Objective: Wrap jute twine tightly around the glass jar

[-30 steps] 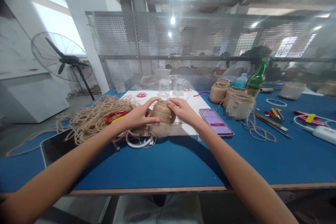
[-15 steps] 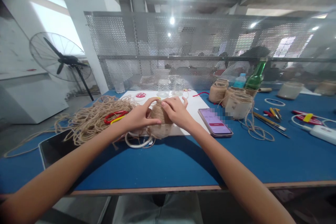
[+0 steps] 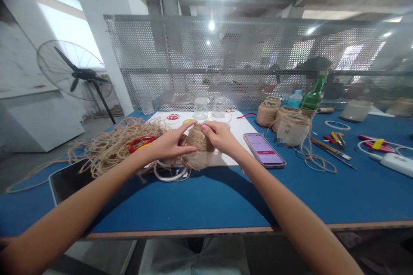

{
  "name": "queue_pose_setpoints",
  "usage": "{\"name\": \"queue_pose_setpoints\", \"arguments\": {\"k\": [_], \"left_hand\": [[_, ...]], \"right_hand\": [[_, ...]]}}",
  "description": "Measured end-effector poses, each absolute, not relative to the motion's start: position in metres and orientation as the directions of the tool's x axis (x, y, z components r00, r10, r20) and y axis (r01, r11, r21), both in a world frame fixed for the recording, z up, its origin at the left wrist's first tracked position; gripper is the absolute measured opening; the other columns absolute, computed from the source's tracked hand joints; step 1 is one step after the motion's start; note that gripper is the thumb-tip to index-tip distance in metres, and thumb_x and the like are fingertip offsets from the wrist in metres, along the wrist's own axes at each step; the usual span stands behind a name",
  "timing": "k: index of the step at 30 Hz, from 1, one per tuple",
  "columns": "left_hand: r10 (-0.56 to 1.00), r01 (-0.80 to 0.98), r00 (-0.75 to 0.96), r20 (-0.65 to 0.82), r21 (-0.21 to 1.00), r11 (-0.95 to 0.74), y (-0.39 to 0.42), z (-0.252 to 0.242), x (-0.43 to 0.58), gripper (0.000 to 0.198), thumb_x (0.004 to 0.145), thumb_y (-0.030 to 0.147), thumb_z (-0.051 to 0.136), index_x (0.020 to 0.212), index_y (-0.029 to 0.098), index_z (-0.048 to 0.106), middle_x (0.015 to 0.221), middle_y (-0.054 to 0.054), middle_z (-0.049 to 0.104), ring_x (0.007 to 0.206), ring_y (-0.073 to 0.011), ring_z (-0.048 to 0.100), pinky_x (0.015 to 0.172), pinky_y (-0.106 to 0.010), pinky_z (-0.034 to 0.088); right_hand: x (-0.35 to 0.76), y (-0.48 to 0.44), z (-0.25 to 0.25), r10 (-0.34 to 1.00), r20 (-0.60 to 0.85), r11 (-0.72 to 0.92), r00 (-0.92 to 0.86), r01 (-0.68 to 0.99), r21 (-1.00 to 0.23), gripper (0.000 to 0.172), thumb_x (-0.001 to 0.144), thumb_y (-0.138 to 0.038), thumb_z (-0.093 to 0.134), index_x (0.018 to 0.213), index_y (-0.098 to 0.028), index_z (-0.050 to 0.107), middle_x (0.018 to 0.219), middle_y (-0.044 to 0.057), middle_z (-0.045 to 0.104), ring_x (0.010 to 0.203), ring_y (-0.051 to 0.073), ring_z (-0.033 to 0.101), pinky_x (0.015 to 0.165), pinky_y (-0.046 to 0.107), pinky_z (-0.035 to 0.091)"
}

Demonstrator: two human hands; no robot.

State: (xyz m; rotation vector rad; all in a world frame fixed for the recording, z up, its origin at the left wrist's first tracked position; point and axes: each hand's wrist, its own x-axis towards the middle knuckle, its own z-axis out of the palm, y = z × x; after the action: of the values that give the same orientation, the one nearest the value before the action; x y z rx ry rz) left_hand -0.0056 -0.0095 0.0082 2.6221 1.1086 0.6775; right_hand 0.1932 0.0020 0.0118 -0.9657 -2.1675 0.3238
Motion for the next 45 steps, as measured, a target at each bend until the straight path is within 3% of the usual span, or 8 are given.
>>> {"name": "queue_pose_setpoints", "arguments": {"k": [9, 24, 28, 31, 37, 41, 45], "left_hand": [[0.686, 0.613, 0.649, 0.329, 0.309, -0.727, -0.009, 0.013, -0.012, 0.072, 0.078, 0.044, 0.053, 0.136, 0.016, 0.021, 0.058, 0.005, 0.05, 0.052, -0.0113, 0.047, 0.052, -0.021, 0.032], [0.657, 0.652, 0.66, 0.365, 0.156, -0.742, -0.015, 0.019, -0.012, 0.063, 0.081, 0.038, 0.049, 0.136, 0.018, 0.024, 0.057, 0.005, 0.051, 0.049, -0.0107, 0.044, 0.054, -0.021, 0.032], [0.676, 0.654, 0.651, 0.346, 0.198, -0.73, -0.01, 0.015, -0.012, 0.065, 0.082, 0.04, 0.048, 0.137, 0.017, 0.021, 0.056, 0.005, 0.049, 0.048, -0.0103, 0.042, 0.053, -0.021, 0.031], [0.695, 0.629, 0.655, 0.296, 0.295, -0.719, -0.009, 0.013, -0.011, 0.068, 0.083, 0.041, 0.048, 0.138, 0.016, 0.015, 0.054, 0.007, 0.046, 0.048, -0.0103, 0.043, 0.051, -0.021, 0.03], [0.763, 0.618, 0.608, 0.22, 0.472, -0.629, -0.005, 0.01, -0.01, 0.076, 0.08, 0.045, 0.052, 0.139, 0.015, 0.014, 0.051, 0.008, 0.04, 0.048, -0.0107, 0.042, 0.049, -0.021, 0.029], [0.769, 0.621, 0.599, 0.224, 0.476, -0.622, -0.002, 0.007, -0.009, 0.078, 0.078, 0.046, 0.054, 0.138, 0.016, 0.015, 0.052, 0.007, 0.042, 0.049, -0.0108, 0.042, 0.05, -0.021, 0.029], [0.769, 0.618, 0.591, 0.243, 0.475, -0.626, -0.003, 0.006, -0.008, 0.077, 0.077, 0.048, 0.054, 0.138, 0.018, 0.016, 0.052, 0.007, 0.043, 0.05, -0.0111, 0.043, 0.051, -0.021, 0.029]], "right_hand": [[0.196, 0.006, 0.012, 0.704, 0.505, 0.71, -0.499, 0.493, -0.503, 0.029, 0.087, -0.031, 0.033, 0.074, -0.016, 0.054, 0.075, 0.004, 0.056, 0.07, 0.015, 0.048, 0.066, 0.028, 0.036], [0.197, 0.008, 0.011, 0.714, 0.505, 0.7, -0.485, 0.504, -0.505, 0.031, 0.087, -0.033, 0.033, 0.073, -0.017, 0.056, 0.074, 0.003, 0.057, 0.071, 0.015, 0.049, 0.069, 0.029, 0.037], [0.197, 0.009, 0.01, 0.722, 0.501, 0.692, -0.478, 0.464, -0.554, 0.031, 0.086, -0.034, 0.034, 0.07, -0.016, 0.053, 0.066, 0.001, 0.051, 0.066, 0.014, 0.045, 0.063, 0.027, 0.035], [0.197, 0.01, 0.009, 0.729, 0.482, 0.676, -0.486, 0.401, -0.618, 0.03, 0.086, -0.034, 0.035, 0.07, -0.016, 0.052, 0.064, 0.0, 0.047, 0.062, 0.013, 0.043, 0.06, 0.026, 0.034], [0.201, 0.013, 0.007, 0.727, 0.429, 0.643, -0.536, 0.31, -0.7, 0.03, 0.087, -0.037, 0.035, 0.077, -0.016, 0.053, 0.072, 0.002, 0.053, 0.066, 0.012, 0.046, 0.063, 0.026, 0.037], [0.205, 0.013, 0.012, 0.689, 0.414, 0.665, -0.595, 0.292, -0.687, 0.03, 0.087, -0.037, 0.034, 0.088, -0.015, 0.055, 0.083, 0.004, 0.057, 0.076, 0.015, 0.05, 0.069, 0.028, 0.038], [0.208, 0.014, 0.014, 0.705, 0.433, 0.695, -0.562, 0.427, -0.578, 0.027, 0.085, -0.029, 0.034, 0.087, -0.016, 0.058, 0.089, 0.006, 0.059, 0.085, 0.018, 0.05, 0.082, 0.036, 0.034]]}}
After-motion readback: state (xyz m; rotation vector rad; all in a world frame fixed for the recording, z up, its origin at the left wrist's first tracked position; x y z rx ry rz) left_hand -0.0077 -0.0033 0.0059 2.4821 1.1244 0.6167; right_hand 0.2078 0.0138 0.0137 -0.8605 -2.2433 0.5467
